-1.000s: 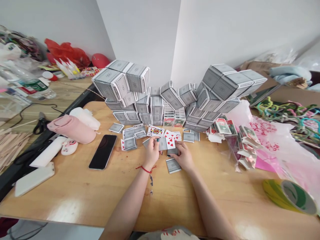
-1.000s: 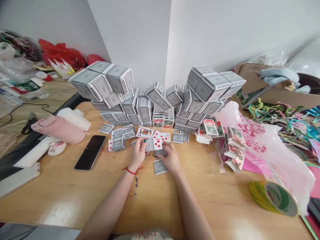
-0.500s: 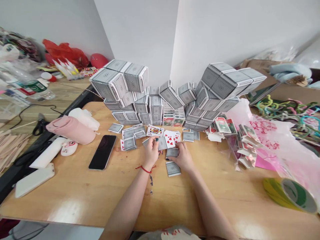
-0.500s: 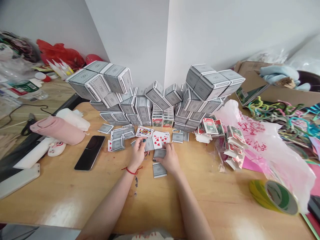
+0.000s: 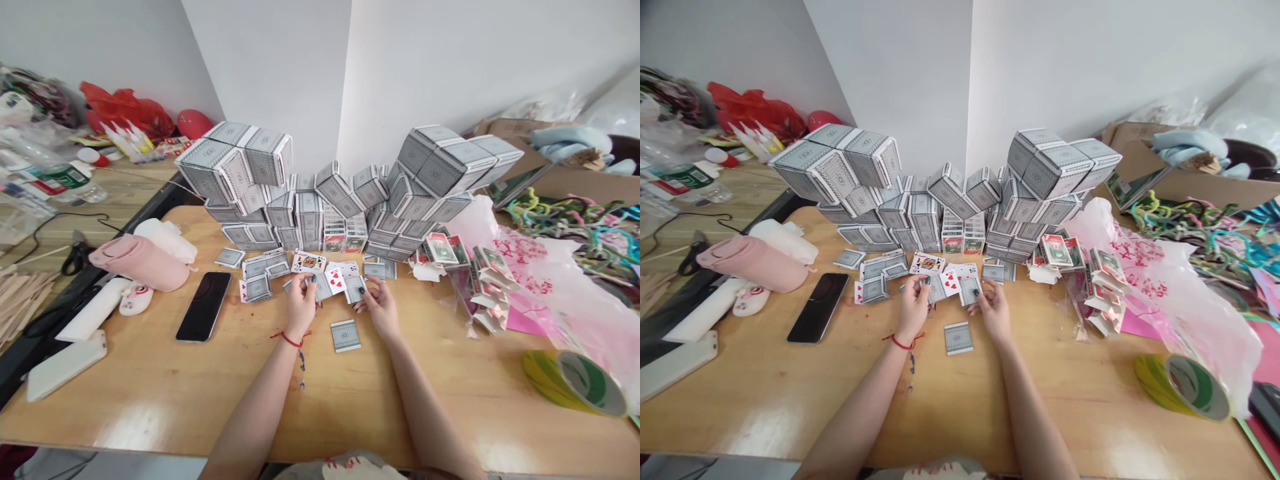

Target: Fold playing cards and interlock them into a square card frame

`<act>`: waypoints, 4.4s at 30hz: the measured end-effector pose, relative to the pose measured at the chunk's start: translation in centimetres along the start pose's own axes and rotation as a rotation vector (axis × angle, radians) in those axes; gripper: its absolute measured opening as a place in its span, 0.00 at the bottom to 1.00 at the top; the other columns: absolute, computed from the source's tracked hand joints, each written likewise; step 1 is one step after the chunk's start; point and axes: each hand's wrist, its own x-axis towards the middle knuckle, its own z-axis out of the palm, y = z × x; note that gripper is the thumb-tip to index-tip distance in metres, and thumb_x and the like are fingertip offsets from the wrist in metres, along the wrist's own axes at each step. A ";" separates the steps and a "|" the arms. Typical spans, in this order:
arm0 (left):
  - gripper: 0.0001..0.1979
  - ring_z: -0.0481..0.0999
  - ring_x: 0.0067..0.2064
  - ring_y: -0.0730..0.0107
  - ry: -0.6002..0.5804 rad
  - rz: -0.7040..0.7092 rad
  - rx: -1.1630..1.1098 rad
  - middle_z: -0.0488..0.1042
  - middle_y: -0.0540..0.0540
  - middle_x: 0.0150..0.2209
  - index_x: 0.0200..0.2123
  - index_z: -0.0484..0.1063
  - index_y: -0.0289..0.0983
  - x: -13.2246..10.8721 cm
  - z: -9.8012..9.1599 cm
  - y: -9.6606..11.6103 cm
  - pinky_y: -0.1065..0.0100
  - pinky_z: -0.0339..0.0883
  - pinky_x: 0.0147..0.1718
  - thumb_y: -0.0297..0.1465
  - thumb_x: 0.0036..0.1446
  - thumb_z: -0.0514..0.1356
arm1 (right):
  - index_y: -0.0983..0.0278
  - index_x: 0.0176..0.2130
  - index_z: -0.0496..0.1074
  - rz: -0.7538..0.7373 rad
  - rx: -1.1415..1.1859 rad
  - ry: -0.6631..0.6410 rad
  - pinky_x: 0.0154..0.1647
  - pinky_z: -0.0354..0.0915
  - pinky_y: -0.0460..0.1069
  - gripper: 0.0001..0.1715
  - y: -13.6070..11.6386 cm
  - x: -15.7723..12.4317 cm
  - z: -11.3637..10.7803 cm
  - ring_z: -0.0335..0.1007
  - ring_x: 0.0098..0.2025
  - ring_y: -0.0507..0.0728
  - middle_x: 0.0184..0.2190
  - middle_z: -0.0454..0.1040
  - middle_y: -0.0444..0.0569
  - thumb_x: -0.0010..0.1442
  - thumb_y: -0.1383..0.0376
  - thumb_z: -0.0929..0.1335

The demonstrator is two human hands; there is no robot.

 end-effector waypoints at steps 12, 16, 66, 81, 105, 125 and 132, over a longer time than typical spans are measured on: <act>0.10 0.63 0.17 0.80 -0.038 0.019 -0.019 0.66 0.53 0.23 0.38 0.60 0.37 -0.1 0.0 -0.1 0.76 0.60 0.13 0.36 0.54 0.53 | 0.62 0.54 0.58 0.019 0.125 0.035 0.26 0.70 0.50 0.33 -0.2 0.0 -0.3 0.72 0.25 0.54 0.25 0.72 0.44 0.51 0.58 0.68; 0.10 0.63 0.17 0.80 -0.036 0.018 -0.024 0.66 0.53 0.23 0.37 0.60 0.37 0.0 0.0 -0.1 0.77 0.60 0.13 0.35 0.54 0.53 | 0.62 0.55 0.56 0.008 0.105 0.024 0.27 0.70 0.51 0.35 -0.2 0.0 -0.2 0.73 0.26 0.55 0.26 0.72 0.44 0.51 0.57 0.68; 0.10 0.60 0.23 0.76 -0.127 0.121 0.288 0.62 0.52 0.22 0.35 0.67 0.35 0.1 0.1 -0.2 0.74 0.53 0.23 0.36 0.54 0.52 | 0.61 0.56 0.52 0.087 -0.011 -0.193 0.24 0.69 0.50 0.37 -0.6 -0.5 0.2 0.72 0.23 0.55 0.22 0.68 0.41 0.51 0.53 0.66; 0.13 0.61 0.24 0.75 -0.209 0.144 0.322 0.64 0.51 0.23 0.36 0.68 0.35 0.6 0.0 -0.8 0.73 0.54 0.23 0.37 0.55 0.52 | 0.60 0.51 0.56 0.108 0.009 -0.289 0.19 0.67 0.47 0.28 -0.4 -0.9 0.5 0.70 0.20 0.53 0.21 0.66 0.38 0.52 0.57 0.65; 0.12 0.66 0.27 0.73 -0.202 0.213 0.459 0.70 0.49 0.27 0.35 0.68 0.36 -0.6 0.8 0.6 0.73 0.57 0.27 0.37 0.56 0.50 | 0.61 0.45 0.57 0.112 -0.009 -0.332 0.11 0.54 0.41 0.20 -0.6 -1.3 1.7 0.59 0.11 0.48 0.13 0.62 0.34 0.55 0.56 0.62; 0.11 0.66 0.29 0.73 -0.187 0.205 0.462 0.69 0.49 0.28 0.33 0.66 0.36 -0.4 0.6 0.7 0.73 0.58 0.28 0.37 0.57 0.49 | 0.61 0.42 0.57 0.088 0.076 -0.215 0.08 0.55 0.42 0.18 0.1 -1.5 2.2 0.60 0.11 0.48 0.15 0.64 0.36 0.54 0.57 0.64; 0.11 0.68 0.30 0.72 -0.219 0.207 0.488 0.70 0.48 0.30 0.35 0.66 0.36 -0.7 0.7 0.4 0.72 0.59 0.29 0.36 0.57 0.49 | 0.61 0.43 0.56 0.100 0.066 -0.285 0.09 0.54 0.41 0.18 0.1 -1.4 2.4 0.59 0.10 0.49 0.12 0.63 0.35 0.55 0.57 0.63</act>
